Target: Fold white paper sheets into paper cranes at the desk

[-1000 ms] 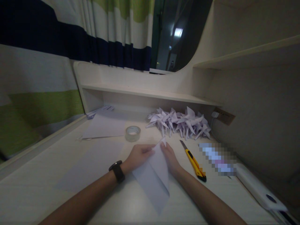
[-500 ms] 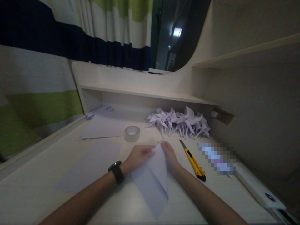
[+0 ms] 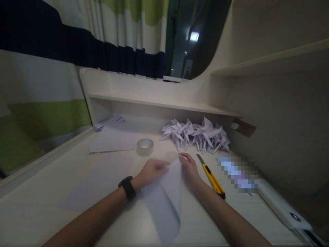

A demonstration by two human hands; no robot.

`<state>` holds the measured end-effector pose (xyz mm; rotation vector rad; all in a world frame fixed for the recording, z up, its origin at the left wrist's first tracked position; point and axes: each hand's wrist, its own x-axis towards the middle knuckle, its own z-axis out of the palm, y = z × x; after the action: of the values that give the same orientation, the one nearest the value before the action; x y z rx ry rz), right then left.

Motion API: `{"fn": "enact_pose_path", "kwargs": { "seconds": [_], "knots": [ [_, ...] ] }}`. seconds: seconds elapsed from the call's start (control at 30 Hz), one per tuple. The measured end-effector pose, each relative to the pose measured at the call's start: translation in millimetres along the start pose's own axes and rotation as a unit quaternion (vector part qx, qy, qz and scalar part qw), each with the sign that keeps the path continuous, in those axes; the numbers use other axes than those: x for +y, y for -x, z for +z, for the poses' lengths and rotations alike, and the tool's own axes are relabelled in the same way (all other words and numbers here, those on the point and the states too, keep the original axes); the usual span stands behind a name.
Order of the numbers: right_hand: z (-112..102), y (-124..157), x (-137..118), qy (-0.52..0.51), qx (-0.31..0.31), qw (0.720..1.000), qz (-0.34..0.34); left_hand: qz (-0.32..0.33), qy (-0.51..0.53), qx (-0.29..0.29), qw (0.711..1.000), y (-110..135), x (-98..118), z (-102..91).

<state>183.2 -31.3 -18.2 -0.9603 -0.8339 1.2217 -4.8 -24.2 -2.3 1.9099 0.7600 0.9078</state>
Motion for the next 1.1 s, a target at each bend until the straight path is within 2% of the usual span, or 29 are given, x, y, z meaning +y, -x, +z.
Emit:
{"fn": "enact_pose_path", "kwargs": {
  "seconds": [0.13,0.27,0.47,0.57,0.77,0.9,1.0,1.1],
  "knots": [
    [-1,-1,0,-0.012,-0.015,1.0,0.007,-0.024,0.025,0.003,0.999,0,0,-0.1],
    [-3,-1,-2,-0.02,-0.039,0.999,0.024,-0.031,0.066,-0.025,0.997,1,-1,-1.6],
    [-5,-5,2,0.017,-0.014,1.0,0.017,-0.036,0.057,-0.021,0.997,1,-2,-2.3],
    [-1,-1,2,0.022,-0.017,0.999,0.017,-0.027,0.026,0.0,0.999,0,0,-1.3],
    [17,20,-5,0.117,-0.04,0.992,-0.009,0.011,-0.045,0.096,0.994,0,4,2.5],
    [23,28,-8,0.135,-0.038,0.989,-0.042,0.03,-0.028,0.105,0.994,2,7,7.4],
    [24,29,-7,0.136,-0.043,0.989,-0.042,0.025,-0.01,0.123,0.992,4,9,11.8],
    [25,31,-6,0.139,-0.039,0.988,-0.047,0.03,-0.006,0.117,0.993,4,11,14.0]
  ]
}}
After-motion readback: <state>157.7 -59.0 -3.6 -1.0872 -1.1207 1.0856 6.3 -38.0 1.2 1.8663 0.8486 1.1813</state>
